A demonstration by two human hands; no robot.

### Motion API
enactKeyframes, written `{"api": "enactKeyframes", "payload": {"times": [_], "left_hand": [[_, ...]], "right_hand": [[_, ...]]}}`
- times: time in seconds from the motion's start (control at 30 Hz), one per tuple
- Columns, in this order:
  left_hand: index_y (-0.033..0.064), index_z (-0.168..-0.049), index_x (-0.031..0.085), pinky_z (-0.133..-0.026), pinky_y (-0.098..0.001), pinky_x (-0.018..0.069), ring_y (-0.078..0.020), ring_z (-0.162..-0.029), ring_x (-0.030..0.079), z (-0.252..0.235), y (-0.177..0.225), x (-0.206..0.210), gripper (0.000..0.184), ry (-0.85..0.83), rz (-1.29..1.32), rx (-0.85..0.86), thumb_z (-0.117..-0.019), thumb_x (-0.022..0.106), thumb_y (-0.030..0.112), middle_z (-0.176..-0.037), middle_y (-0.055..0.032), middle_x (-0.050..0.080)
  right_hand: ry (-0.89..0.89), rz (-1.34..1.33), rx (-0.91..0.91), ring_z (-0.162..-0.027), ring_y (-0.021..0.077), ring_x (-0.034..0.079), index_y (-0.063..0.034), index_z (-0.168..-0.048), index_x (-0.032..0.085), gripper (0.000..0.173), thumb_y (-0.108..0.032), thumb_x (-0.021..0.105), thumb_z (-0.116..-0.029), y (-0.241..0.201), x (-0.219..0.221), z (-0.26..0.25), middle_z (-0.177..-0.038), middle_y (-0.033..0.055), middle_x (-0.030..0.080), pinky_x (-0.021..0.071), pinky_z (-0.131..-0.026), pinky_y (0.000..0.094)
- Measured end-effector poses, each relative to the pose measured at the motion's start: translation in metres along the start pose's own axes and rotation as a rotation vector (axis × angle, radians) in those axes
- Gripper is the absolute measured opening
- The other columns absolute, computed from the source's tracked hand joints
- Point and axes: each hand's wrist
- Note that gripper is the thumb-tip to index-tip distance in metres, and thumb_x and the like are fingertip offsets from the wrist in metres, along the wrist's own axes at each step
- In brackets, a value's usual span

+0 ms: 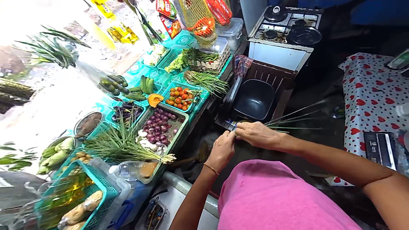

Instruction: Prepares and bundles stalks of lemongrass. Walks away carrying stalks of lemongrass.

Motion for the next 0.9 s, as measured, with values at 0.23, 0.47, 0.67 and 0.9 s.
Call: {"api": "enactKeyframes", "payload": {"times": [0.23,0.47,0.67,0.9], "left_hand": [[0.0009,-0.105,0.074,-0.084,-0.0323,0.0557,-0.0174,-0.090,0.066,0.002,-0.021,-0.013,0.025,0.066,0.352,0.091,-0.1013,0.055,0.017,-0.099,-0.0126,0.068],[-0.0088,-0.101,0.069,-0.077,-0.0315,0.0616,-0.0175,-0.078,0.072,-0.008,-0.006,0.008,0.010,0.469,1.526,-0.334,-0.0943,0.062,-0.007,-0.088,-0.0138,0.074],[-0.0097,-0.100,0.068,-0.071,-0.0287,0.0614,-0.0162,-0.073,0.072,-0.021,0.008,0.031,0.017,0.695,1.503,-0.389,-0.0993,0.051,-0.006,-0.085,-0.0140,0.074],[-0.0114,-0.100,0.067,-0.071,-0.0288,0.0616,-0.0154,-0.073,0.072,-0.028,0.015,0.033,0.017,0.754,1.368,-0.353,-0.0980,0.051,-0.008,-0.086,-0.0142,0.074]], "right_hand": [[0.317,-0.184,-0.095,-0.070,0.0248,0.065,-0.0037,-0.097,0.063,0.037,-0.031,0.042,-0.1110,0.017,0.036,0.000,-0.075,0.0103,0.061,0.0527,-0.062,0.0394],[0.673,-0.090,0.079,-0.070,0.0238,0.067,-0.0022,-0.094,0.065,0.027,-0.022,0.053,-0.1073,-0.002,0.053,-0.008,-0.077,0.0108,0.065,0.0552,-0.060,0.0360],[0.694,-0.005,0.130,-0.067,0.0261,0.064,-0.0017,-0.092,0.066,0.027,-0.021,0.054,-0.1069,-0.004,0.067,-0.007,-0.074,0.0114,0.062,0.0534,-0.058,0.0376],[0.706,0.016,0.158,-0.067,0.0267,0.064,-0.0024,-0.091,0.065,0.026,-0.020,0.053,-0.1070,-0.002,0.071,-0.007,-0.074,0.0115,0.061,0.0524,-0.056,0.0376]]}}
Point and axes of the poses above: each hand's wrist, its own z-axis away from the middle knuckle, its own x-axis out of the palm, y = z × x
